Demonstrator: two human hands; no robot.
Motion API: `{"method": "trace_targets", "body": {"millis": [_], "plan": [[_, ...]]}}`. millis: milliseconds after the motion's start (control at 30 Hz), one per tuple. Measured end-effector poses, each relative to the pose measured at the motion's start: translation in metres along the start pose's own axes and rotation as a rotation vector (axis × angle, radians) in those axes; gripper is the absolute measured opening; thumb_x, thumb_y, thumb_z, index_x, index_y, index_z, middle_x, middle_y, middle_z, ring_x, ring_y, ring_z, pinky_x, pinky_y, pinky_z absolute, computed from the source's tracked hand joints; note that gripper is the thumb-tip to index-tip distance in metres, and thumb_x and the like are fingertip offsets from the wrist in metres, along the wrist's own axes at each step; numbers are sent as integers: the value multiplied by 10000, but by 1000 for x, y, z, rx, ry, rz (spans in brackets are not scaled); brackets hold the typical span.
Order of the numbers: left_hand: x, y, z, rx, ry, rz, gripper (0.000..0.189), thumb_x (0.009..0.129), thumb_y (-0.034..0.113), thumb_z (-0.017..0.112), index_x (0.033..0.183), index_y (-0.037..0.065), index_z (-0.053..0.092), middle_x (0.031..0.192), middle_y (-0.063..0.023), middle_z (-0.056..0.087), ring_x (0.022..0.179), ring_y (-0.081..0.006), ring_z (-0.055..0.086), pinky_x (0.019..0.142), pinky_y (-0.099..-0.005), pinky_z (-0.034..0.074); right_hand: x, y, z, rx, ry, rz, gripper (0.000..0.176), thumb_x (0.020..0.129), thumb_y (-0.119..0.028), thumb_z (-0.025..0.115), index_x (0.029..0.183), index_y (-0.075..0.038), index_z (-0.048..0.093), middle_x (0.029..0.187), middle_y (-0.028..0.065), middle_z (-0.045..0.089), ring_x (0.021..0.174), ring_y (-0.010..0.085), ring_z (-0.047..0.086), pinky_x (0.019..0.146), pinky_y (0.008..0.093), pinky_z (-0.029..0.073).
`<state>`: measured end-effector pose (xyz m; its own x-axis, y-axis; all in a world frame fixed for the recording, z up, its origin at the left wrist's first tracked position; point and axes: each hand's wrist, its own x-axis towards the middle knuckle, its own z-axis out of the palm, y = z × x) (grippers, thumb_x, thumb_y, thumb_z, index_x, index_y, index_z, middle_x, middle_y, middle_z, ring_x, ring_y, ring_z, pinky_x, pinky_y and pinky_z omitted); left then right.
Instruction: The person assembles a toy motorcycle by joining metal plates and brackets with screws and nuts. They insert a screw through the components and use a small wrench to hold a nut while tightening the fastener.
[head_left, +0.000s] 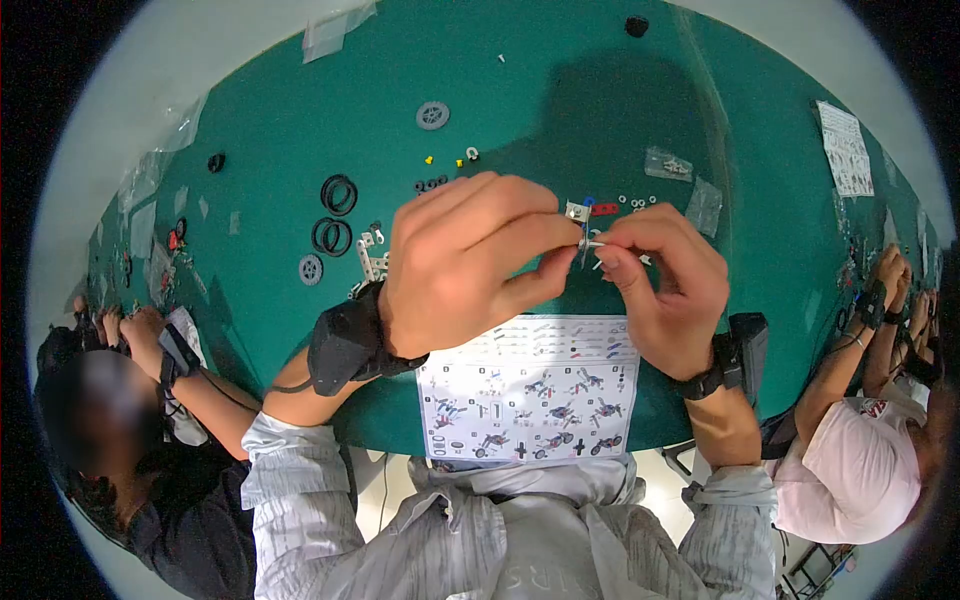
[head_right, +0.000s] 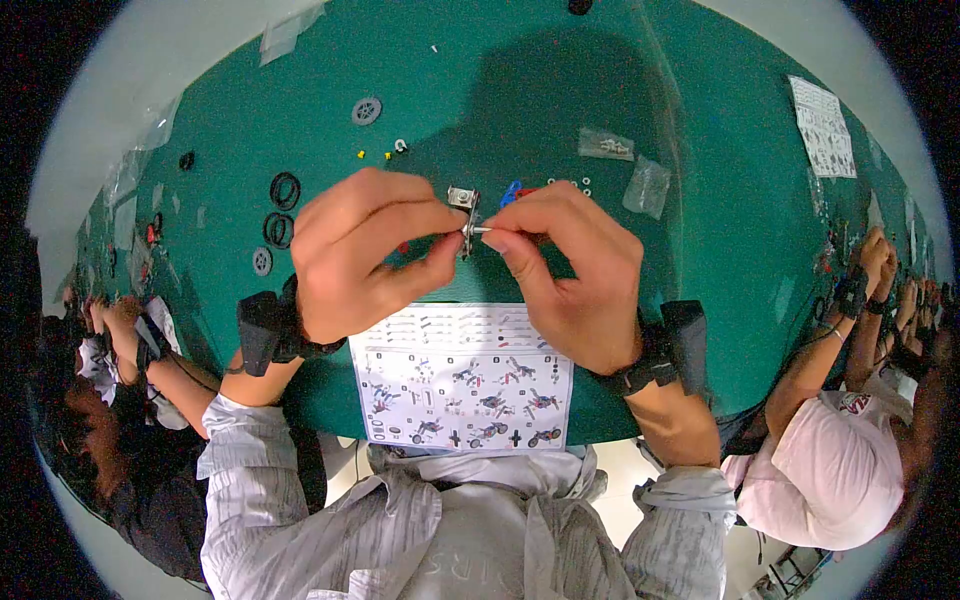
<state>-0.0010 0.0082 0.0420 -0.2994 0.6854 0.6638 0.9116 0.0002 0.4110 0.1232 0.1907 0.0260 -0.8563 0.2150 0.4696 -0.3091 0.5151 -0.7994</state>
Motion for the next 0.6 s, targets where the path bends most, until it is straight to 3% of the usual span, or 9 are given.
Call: {"method": "trace_targets", "body": {"millis": [233,600], "plan": [[-2,-2,9,53,74,51,312,661,9,846,956,60,759,937,-77,716,749,-232,699,620,-337,544,4,-2,-3,-118,-5,-108,151,817,42,767,943,-2,697,887,145,693,784,286,679,719,349,539],[1,4,0,-72,-14,-56,271,655,7,842,898,47,729,938,-87,715,754,-219,703,614,-311,533,5,-9,-6,-133,-28,-87,167,800,44,774,939,-5,696,871,140,690,803,300,688,745,369,550]]}}
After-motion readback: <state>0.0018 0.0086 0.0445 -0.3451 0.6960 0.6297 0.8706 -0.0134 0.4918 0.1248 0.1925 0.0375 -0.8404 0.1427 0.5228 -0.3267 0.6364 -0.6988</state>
